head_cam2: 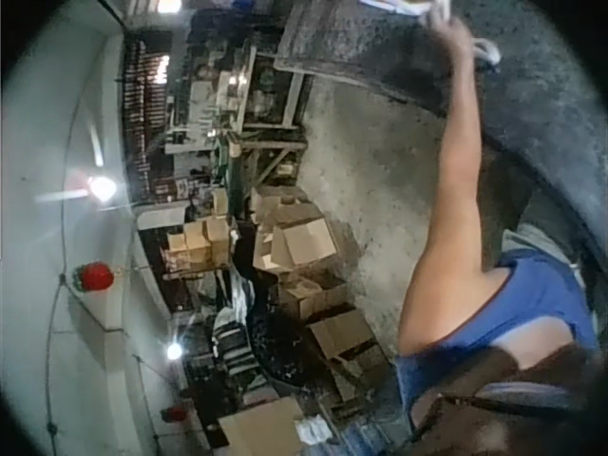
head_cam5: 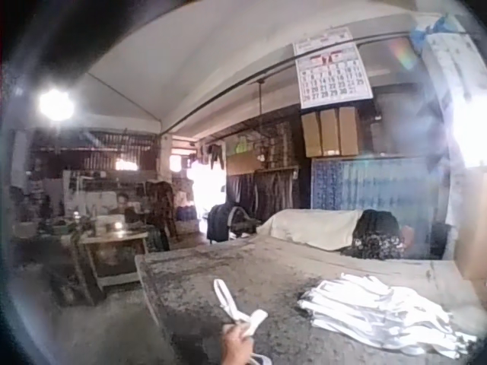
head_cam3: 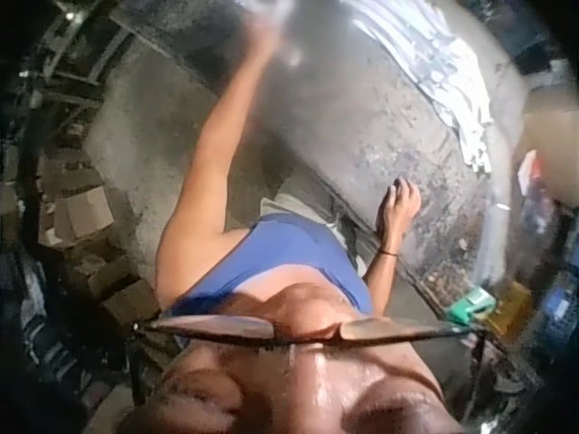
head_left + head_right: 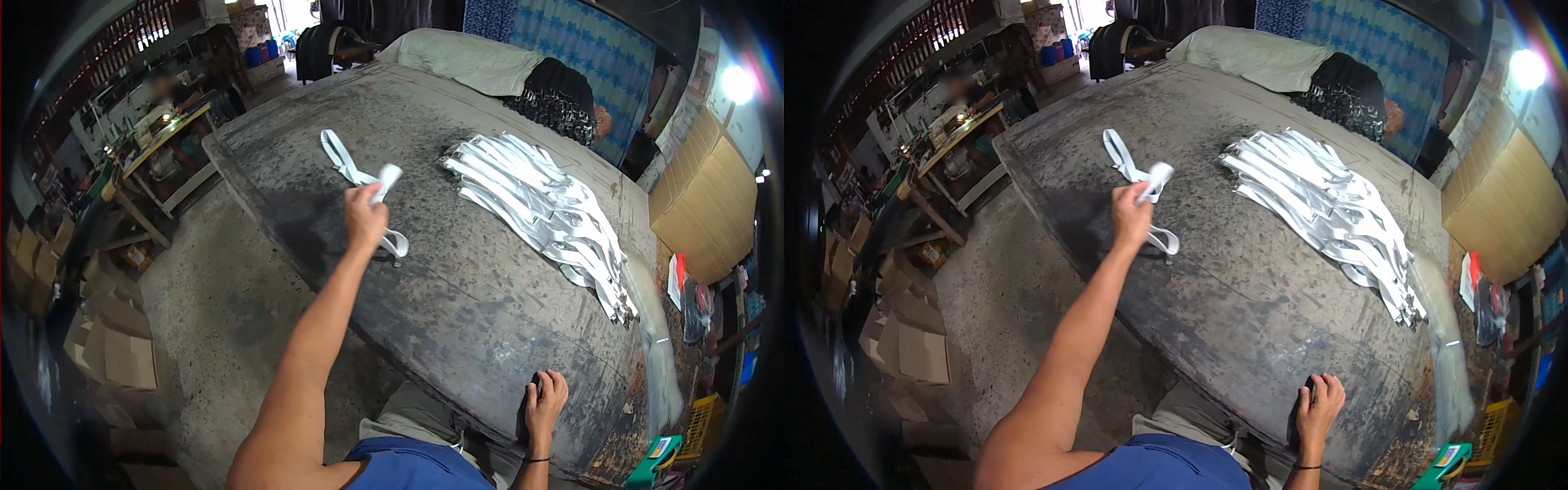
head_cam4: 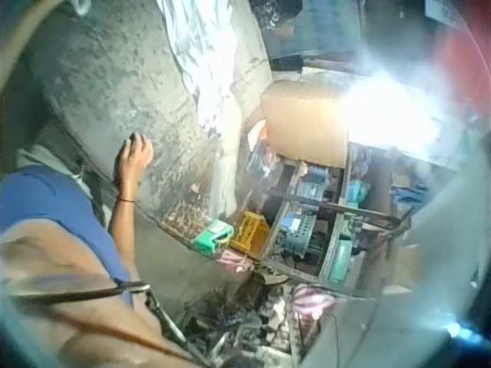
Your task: The person is assembling white straps into a harness or Y-shape using adhesive tape on a workbench.
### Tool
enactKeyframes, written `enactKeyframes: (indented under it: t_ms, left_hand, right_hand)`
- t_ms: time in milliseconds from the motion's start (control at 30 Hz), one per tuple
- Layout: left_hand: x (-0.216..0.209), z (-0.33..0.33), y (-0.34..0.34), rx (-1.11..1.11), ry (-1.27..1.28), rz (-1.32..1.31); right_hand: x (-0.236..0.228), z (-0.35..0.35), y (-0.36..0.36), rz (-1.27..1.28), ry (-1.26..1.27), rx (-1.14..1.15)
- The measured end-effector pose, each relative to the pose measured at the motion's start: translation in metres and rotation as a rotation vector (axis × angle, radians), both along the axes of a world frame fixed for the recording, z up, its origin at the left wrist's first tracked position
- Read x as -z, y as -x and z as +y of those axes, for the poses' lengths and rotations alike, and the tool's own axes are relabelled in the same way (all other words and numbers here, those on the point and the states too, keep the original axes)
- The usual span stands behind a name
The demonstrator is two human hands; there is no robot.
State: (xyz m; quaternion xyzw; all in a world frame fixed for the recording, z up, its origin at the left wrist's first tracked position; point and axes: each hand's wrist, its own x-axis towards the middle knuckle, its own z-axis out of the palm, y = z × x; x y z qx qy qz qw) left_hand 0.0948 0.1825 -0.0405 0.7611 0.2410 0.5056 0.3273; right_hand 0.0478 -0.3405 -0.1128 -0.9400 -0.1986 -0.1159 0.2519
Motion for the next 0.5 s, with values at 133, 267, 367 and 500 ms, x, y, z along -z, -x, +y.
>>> enactKeyframes:
  t_ms: [133,267,367,500]
  left_hand:
    - [-0.013,-0.103,0.029,0.246,-0.153,-0.025]
    - [-0.005,-0.188,0.064,0.437,0.026,-0.101]
    - [0.002,-0.245,0.093,0.649,0.297,-0.001]
    - [0.01,-0.296,0.126,1.011,0.244,0.104]
  right_hand:
    - [0.008,-0.005,-0.006,0.016,-0.121,0.002]
    - [-0.042,0.031,0.008,0.197,-0.432,-0.072]
    - [-0.054,0.056,0.017,0.338,-0.584,-0.23]
    - [-0.046,0.066,0.027,0.643,-0.91,-0.518]
